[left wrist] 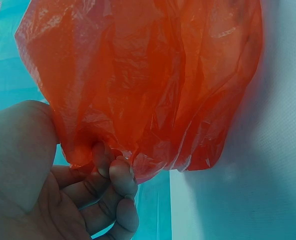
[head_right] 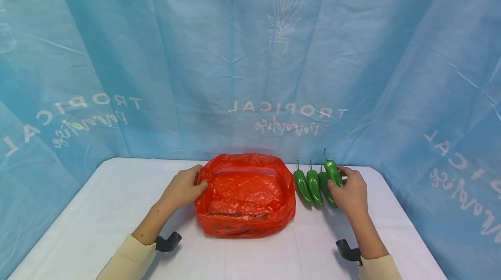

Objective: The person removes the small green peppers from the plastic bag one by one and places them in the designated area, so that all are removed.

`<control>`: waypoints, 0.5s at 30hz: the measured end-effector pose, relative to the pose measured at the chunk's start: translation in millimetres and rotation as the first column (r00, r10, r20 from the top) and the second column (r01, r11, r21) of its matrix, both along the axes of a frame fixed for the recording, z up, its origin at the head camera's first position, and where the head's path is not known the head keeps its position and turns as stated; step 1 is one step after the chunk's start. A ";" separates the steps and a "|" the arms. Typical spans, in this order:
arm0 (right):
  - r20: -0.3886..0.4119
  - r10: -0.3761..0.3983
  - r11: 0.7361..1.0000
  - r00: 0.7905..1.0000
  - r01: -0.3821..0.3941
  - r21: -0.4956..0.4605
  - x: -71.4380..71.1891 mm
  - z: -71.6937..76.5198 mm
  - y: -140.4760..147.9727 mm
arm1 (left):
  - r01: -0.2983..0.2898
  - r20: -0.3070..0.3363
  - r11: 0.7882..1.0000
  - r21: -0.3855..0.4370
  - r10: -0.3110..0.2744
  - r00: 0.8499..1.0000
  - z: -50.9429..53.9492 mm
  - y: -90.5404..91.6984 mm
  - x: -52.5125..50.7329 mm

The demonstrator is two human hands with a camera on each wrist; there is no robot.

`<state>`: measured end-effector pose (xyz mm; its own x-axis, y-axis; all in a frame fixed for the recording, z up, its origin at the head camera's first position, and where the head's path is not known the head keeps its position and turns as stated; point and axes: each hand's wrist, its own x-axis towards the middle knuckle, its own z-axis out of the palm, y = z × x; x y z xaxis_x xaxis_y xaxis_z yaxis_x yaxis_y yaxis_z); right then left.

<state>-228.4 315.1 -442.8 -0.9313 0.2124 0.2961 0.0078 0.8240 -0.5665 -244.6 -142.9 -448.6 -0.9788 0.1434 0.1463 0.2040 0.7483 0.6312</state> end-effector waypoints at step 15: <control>0.105 -0.080 0.997 0.991 0.081 -0.009 -10.4 -19.3 45.7 | -0.001 0.009 1.000 -0.023 0.001 1.000 -0.6 0.2 -0.8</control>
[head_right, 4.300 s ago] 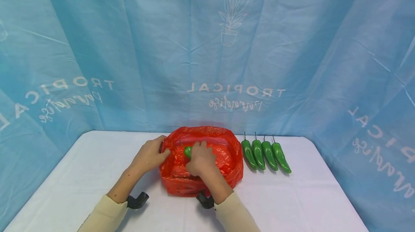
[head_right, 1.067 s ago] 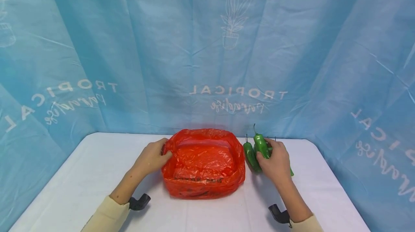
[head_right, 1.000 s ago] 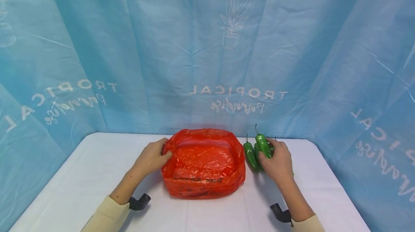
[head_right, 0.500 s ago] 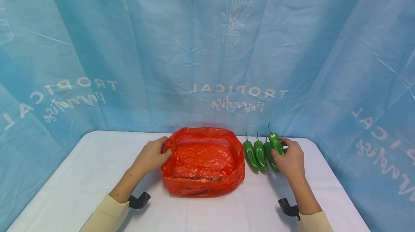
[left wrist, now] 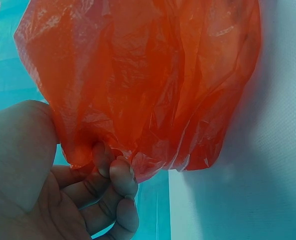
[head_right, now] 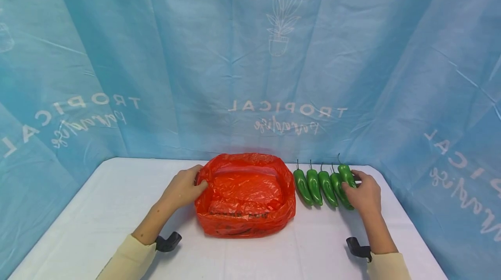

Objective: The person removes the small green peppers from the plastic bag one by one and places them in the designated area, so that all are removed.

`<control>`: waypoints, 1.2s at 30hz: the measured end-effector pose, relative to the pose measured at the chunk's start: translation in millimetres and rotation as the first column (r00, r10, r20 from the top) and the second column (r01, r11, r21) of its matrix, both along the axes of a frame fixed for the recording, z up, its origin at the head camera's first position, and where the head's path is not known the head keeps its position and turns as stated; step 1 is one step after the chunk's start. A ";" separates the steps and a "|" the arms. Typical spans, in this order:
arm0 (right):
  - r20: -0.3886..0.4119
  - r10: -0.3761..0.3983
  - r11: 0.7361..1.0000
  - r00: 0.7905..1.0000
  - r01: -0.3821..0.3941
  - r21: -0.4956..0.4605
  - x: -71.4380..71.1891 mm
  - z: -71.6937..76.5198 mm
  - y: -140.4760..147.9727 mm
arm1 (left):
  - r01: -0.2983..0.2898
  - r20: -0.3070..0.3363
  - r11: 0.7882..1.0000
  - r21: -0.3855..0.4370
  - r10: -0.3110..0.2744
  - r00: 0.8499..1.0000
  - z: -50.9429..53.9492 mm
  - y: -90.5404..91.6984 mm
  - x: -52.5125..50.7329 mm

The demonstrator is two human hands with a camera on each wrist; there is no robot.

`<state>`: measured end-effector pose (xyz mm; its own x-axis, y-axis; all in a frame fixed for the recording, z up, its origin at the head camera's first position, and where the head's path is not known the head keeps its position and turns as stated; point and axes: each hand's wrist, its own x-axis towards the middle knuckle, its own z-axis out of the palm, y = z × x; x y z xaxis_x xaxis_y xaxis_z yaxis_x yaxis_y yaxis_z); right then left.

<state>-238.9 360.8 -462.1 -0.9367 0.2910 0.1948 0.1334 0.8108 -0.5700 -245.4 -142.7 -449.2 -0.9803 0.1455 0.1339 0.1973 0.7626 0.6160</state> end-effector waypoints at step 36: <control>0.158 -0.082 0.995 0.984 0.089 -0.038 -8.4 -22.3 18.3 | 0.007 -0.003 1.000 -0.006 -0.007 1.000 -2.8 0.0 -0.4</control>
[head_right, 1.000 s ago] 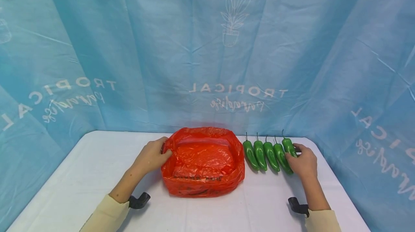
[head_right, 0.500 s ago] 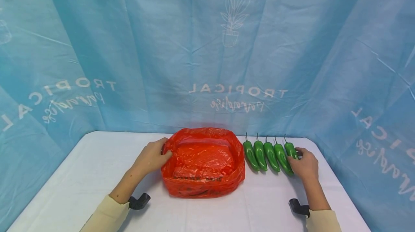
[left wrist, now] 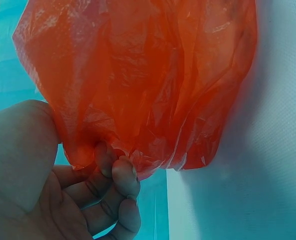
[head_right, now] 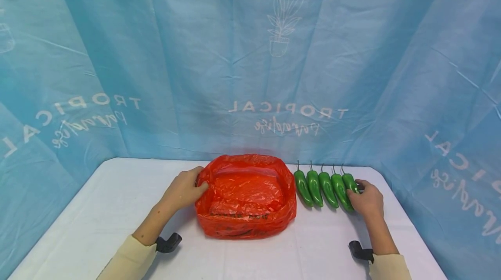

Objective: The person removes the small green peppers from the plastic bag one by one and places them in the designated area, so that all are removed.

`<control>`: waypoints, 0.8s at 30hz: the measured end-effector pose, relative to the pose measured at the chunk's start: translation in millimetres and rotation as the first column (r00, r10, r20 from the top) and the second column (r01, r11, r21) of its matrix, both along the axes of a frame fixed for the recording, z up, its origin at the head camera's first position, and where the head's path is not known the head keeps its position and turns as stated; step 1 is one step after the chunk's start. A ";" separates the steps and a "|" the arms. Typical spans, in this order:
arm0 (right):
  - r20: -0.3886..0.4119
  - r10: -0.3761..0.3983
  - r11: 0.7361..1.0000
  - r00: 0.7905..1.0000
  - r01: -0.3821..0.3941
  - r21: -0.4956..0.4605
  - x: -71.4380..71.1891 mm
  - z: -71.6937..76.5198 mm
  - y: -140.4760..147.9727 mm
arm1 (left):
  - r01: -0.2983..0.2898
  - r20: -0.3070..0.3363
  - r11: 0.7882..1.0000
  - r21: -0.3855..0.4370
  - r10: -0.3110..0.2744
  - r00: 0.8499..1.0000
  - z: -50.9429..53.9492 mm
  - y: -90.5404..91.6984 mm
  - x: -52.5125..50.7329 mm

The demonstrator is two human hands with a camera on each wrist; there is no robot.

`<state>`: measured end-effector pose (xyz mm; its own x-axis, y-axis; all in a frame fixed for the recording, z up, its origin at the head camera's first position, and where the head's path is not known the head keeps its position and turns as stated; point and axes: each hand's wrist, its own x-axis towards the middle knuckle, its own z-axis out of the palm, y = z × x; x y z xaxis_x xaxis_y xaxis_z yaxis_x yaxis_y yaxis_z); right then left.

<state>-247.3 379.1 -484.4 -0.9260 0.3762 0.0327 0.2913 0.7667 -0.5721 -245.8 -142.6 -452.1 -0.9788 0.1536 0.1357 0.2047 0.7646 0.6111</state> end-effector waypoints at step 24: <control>-0.134 0.051 0.994 0.990 -0.038 0.100 9.2 15.4 -19.0 | -0.042 -0.008 0.999 0.012 0.042 0.999 6.9 -5.6 -4.0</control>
<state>-238.0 360.1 -469.0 -0.9262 0.3234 0.1941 0.1799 0.8311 -0.5263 -249.8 -148.2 -445.2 -0.9831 0.1103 0.1459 0.1777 0.7653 0.6187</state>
